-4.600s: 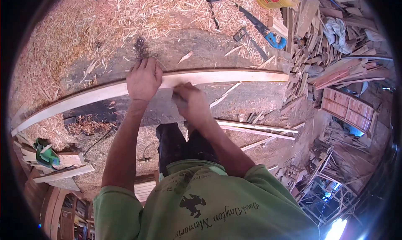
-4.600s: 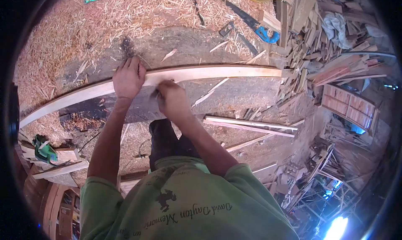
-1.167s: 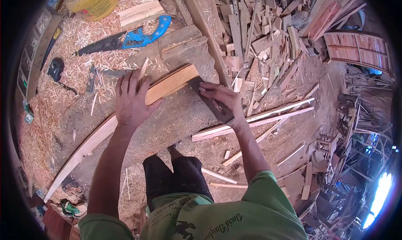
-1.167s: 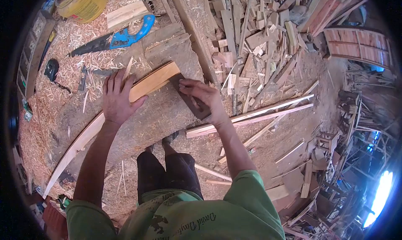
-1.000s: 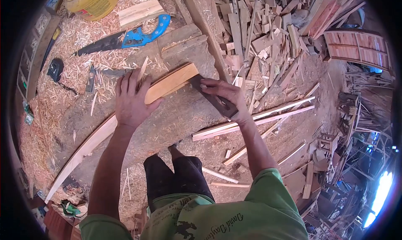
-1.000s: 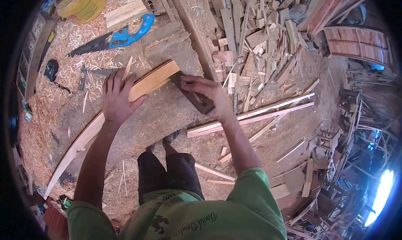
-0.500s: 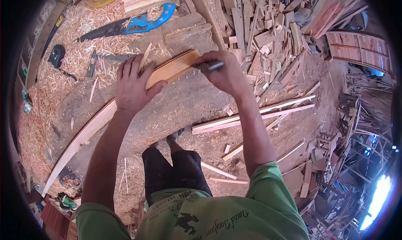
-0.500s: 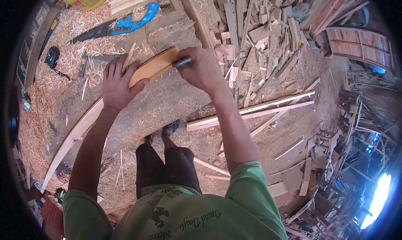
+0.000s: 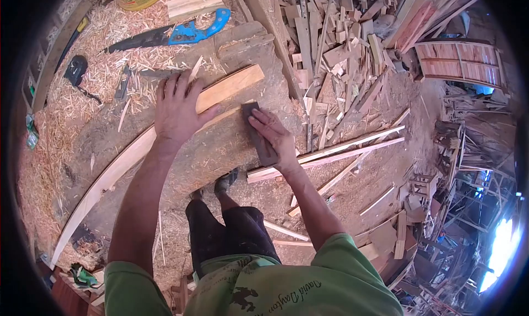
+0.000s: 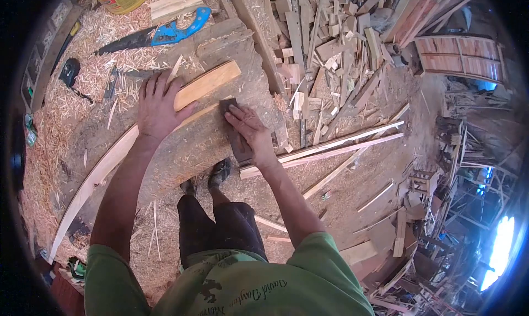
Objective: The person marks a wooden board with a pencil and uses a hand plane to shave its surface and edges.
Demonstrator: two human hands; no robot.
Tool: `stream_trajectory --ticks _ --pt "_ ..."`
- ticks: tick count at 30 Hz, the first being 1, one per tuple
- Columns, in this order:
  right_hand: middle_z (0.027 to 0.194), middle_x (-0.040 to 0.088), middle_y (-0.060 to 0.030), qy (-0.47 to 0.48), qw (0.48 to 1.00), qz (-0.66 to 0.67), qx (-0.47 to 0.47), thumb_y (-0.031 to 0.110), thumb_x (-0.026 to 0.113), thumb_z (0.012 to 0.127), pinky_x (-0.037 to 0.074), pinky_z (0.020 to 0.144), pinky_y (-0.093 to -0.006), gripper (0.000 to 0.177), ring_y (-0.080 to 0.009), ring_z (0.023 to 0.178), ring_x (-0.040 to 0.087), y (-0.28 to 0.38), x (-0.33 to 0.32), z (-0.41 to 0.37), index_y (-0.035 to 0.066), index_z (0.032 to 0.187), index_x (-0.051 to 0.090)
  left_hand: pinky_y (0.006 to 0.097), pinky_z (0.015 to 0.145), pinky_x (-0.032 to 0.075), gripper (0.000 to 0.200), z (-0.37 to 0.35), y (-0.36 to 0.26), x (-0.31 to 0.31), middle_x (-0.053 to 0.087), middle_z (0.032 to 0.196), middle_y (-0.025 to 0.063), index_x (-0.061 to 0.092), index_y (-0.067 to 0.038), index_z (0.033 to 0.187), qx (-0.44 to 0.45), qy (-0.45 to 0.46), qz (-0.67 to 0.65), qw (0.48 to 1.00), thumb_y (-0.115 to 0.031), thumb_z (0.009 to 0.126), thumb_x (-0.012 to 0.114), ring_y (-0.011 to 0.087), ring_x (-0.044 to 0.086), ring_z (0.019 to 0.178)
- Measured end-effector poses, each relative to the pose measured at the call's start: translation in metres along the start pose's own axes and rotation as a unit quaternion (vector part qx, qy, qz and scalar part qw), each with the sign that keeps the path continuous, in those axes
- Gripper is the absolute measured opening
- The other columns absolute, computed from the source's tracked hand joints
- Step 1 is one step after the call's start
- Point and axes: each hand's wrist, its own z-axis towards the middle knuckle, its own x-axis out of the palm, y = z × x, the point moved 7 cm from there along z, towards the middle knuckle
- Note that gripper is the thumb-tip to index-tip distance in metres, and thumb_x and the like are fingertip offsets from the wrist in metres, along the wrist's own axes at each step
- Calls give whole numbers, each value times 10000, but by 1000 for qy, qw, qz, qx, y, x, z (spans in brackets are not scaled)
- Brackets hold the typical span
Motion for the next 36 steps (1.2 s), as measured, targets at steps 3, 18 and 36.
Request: stream_trajectory --ticks 3,18,36 --pt "1383 746 -184 -61 997 -35 34 -27 723 871 533 1168 -481 505 -383 1343 688 18 -4 5 76 1364 763 572 1261 361 696 0 -1 -1 553 1514 160 661 -118 1376 3 -5 6 1000 -542 858 851 388 509 1425" --pt "1104 798 -220 -75 984 -24 159 -6 709 928 603 893 -397 289 -353 1007 800 43 7 20 1 1200 807 502 1064 473 556 -78 10 -18 618 1267 144 663 -82 1448 -30 -95 -44 994 -430 1022 744 328 592 1187" --pt "1425 723 -198 -112 989 44 87 84 715 1077 576 1061 -385 369 -261 1291 714 156 92 35 72 1446 713 624 1300 324 709 -247 105 -48 410 1772 67 518 -330 1663 22 -25 110 993 -397 988 727 366 411 1606"
